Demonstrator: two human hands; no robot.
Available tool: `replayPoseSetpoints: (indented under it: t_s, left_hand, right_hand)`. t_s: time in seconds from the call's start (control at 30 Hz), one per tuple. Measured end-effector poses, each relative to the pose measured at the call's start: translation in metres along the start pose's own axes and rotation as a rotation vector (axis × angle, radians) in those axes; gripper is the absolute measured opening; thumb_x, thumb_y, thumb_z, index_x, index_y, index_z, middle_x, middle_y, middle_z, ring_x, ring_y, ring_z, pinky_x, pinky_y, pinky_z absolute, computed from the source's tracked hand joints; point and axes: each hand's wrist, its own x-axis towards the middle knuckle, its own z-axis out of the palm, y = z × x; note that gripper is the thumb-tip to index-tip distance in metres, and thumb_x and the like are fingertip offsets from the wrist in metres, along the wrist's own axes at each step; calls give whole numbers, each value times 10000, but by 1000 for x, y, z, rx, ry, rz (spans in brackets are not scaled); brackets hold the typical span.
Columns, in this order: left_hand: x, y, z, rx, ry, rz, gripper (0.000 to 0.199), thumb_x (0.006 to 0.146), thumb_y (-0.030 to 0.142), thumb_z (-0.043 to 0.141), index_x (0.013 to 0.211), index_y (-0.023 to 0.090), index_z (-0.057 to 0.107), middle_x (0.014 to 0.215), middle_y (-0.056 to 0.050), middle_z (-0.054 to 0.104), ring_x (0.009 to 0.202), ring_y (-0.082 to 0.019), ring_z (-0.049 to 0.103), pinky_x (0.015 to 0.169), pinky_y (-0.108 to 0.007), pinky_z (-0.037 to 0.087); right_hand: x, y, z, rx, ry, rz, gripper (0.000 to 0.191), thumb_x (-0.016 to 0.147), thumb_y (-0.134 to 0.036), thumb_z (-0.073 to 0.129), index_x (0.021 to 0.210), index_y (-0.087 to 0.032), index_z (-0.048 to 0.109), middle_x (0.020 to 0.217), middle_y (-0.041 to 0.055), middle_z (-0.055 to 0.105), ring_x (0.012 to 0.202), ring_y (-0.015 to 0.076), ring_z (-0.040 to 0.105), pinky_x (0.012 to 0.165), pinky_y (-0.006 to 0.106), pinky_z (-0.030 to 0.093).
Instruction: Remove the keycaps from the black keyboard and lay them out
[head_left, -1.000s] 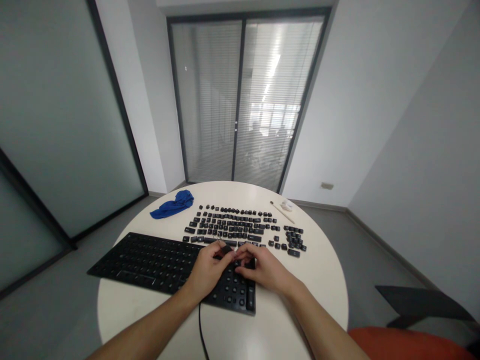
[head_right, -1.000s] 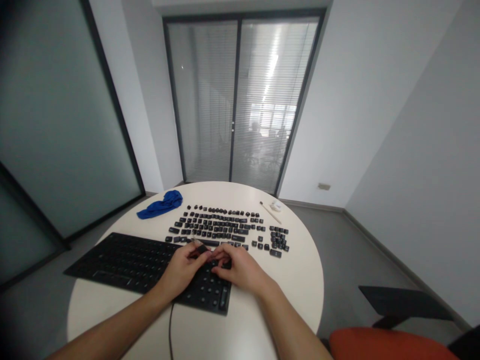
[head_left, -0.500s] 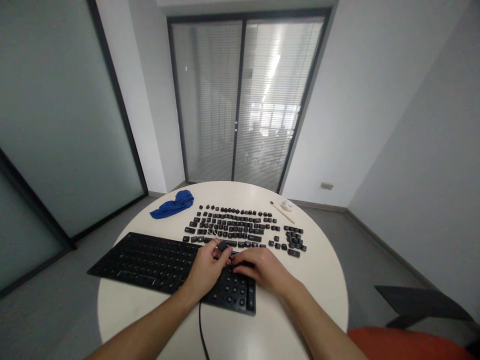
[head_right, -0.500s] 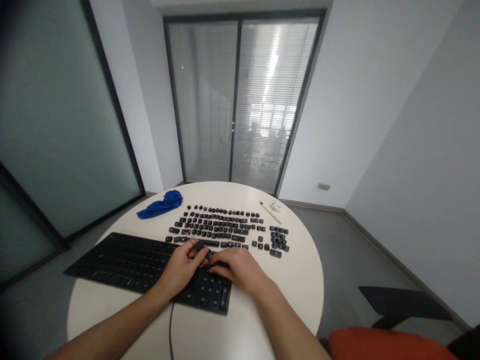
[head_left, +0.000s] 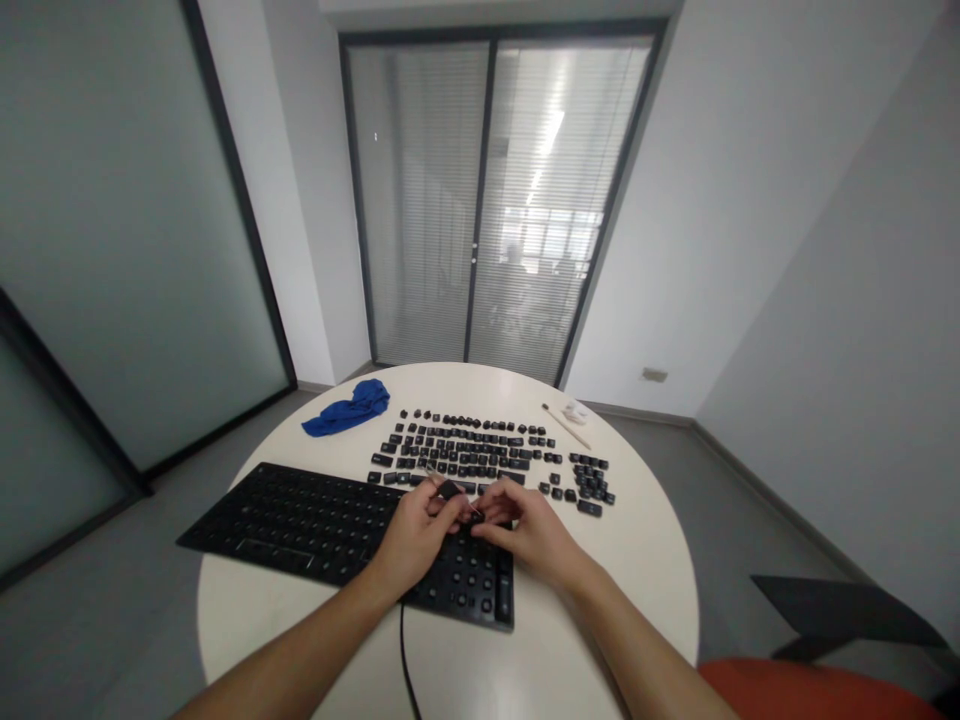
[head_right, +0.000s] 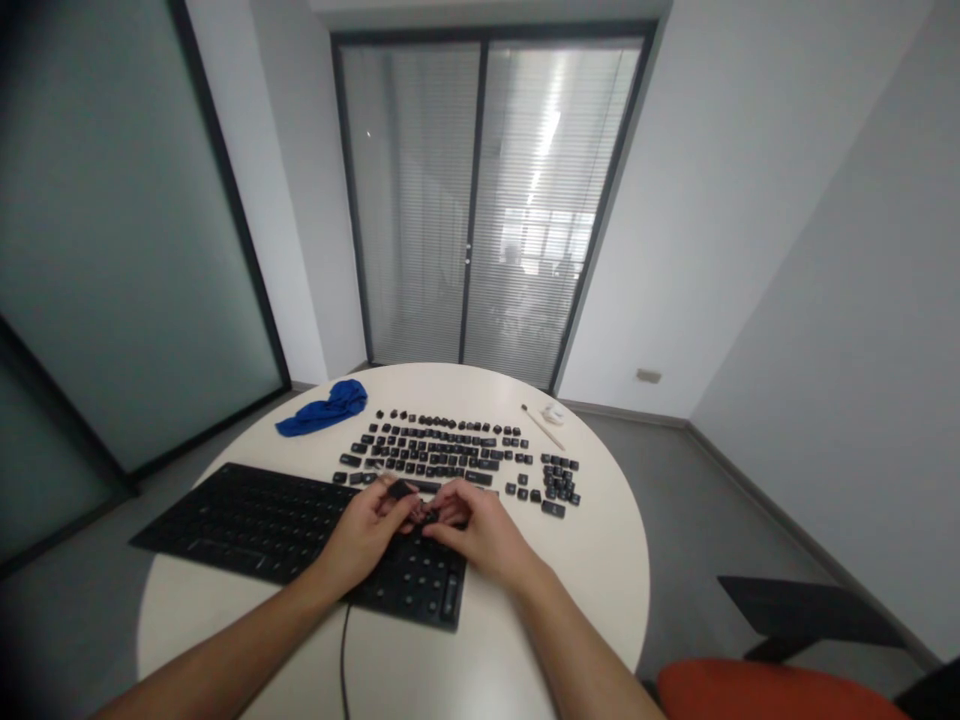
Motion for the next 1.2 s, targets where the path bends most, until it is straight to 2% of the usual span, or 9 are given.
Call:
replayPoseSetpoints:
  t_s: [0.1,0.3,0.37,0.57,0.8,1.0,1.2]
  left_hand:
    - [1,-1,0,18,-57,41,185,836,331,660,846,146,656,815,-50,727,766,-188,702,693,-265,555]
    - [1,2,2,35,-112,83,123,830,271,664,826,154,705,837,-51,739,818,-193,697,763,-275,540]
    - [0,5,2,24,-103,66,131,804,282,687,819,154,712,831,-52,742,798,-192,694,743,-272,539]
    - [0,5,0,116,-59,-5,196,793,344,707,795,148,707,680,-7,666,591,-131,602,549,-219,497]
    - [2,0,0,-19,-68,-118,251,749,384,750,828,152,697,783,-11,680,692,-140,645,572,-215,575]
    - [3,0,-1,-104,-101,-227,287,736,391,768,856,144,683,808,-34,727,725,-153,699,567,-189,568]
    - [3,-3,-2,-82,-119,-156,229,772,361,733,876,157,721,843,-45,751,734,-153,690,589,-193,536]
  right_hand:
    - [2,3,1,33,29,49,346,712,-321,813,976,-198,626,843,13,693,744,154,650,682,274,522]
    - [2,4,1,-63,49,49,263,677,-345,834,812,-189,671,765,-5,636,734,154,573,683,273,451]
    - [3,5,2,-32,68,70,267,679,-359,831,796,-188,662,751,-10,629,714,149,562,672,270,440]
    - [5,7,4,32,125,71,305,681,-397,829,790,-186,637,783,-3,641,724,150,574,682,270,434]
    - [5,10,3,-12,147,16,302,699,-416,821,780,-188,642,752,-11,593,636,120,494,581,243,377]
    - [3,7,4,-1,112,44,324,671,-411,844,784,-191,635,695,-33,546,594,105,467,533,224,351]
    - [4,1,4,7,94,11,311,688,-407,831,782,-190,629,749,-18,589,621,109,515,566,228,397]
